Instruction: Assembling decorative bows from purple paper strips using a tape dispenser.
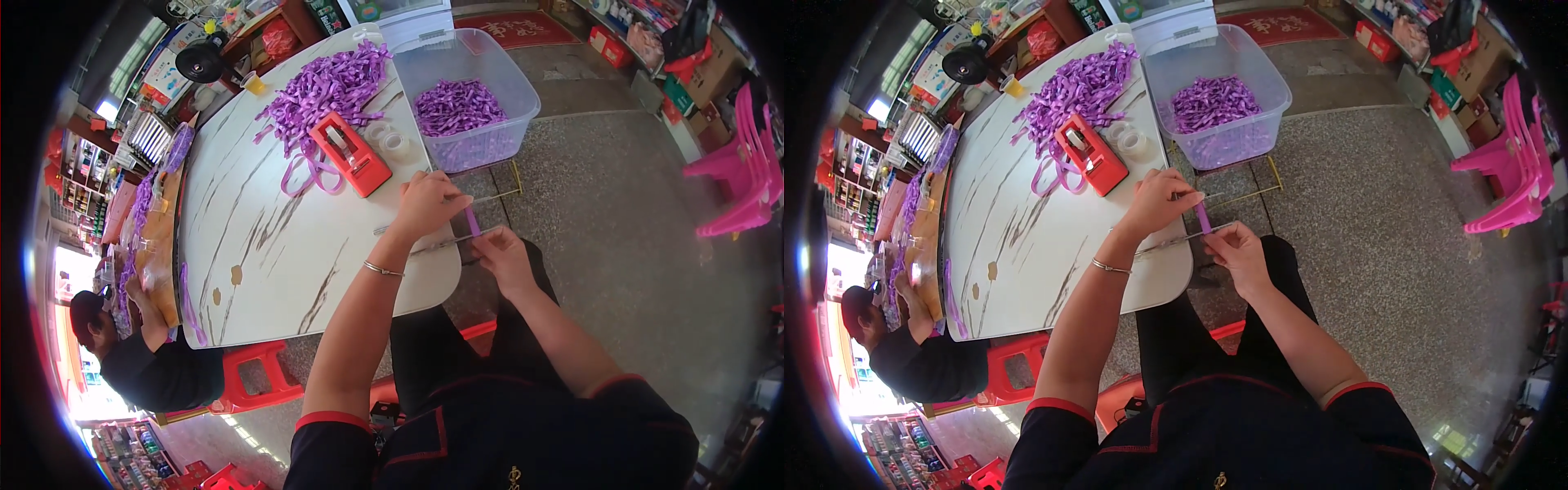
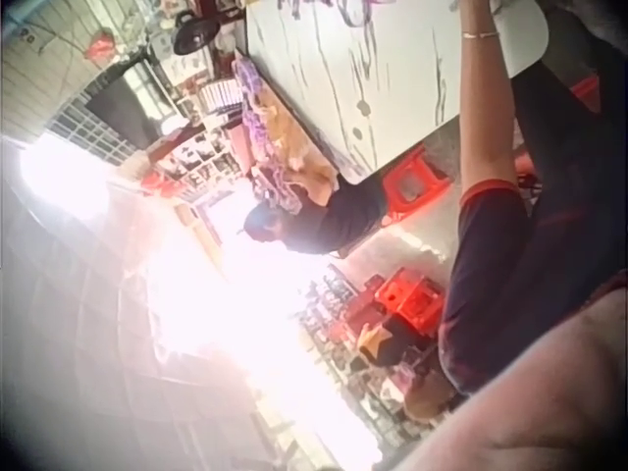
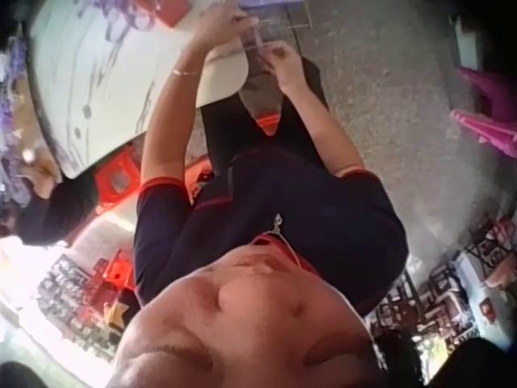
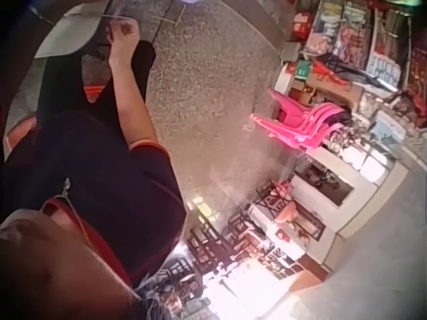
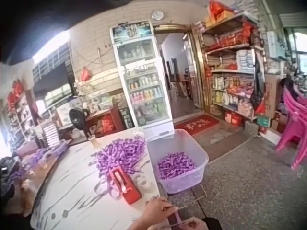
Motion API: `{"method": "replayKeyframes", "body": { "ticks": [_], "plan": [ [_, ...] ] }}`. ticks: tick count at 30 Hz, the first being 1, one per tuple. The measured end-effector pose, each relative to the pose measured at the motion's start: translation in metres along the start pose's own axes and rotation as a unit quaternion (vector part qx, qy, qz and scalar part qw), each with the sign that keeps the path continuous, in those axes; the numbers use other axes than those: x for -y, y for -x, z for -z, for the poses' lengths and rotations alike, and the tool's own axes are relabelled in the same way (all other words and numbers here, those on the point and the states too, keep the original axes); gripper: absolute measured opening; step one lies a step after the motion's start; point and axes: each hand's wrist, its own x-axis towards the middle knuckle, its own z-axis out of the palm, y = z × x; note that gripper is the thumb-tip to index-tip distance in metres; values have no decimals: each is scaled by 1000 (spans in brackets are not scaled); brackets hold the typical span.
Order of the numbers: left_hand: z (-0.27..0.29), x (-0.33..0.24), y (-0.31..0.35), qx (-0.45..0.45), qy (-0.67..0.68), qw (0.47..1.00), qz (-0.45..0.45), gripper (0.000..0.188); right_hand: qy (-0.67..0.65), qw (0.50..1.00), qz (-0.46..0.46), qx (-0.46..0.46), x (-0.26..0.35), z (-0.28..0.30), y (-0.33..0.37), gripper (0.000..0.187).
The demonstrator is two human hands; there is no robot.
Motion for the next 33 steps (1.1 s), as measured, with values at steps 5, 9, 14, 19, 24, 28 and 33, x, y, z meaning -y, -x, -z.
{"method": "replayKeyframes", "body": {
  "ticks": [5,9,14,19,24,28,33],
  "plan": [
    [1,-3,-4,31,-8,999,4,21,15,997,-69,43,5,10,-5,13],
    [2,-2,8,-68,-13,995,-70,20,27,991,-114,60,11,9,-8,14],
    [4,-44,55,-54,320,944,66,24,60,986,-131,84,14,18,-9,12],
    [-6,-84,106,40,616,740,266,32,48,983,-141,109,11,21,-15,12],
    [-20,-88,99,18,804,500,320,20,24,981,-143,131,15,22,-17,13],
    [-31,-70,92,46,857,426,285,11,9,979,-154,132,18,18,-16,13],
    [-33,-57,92,119,898,375,198,12,11,979,-152,132,27,18,-15,16]
  ]
}}
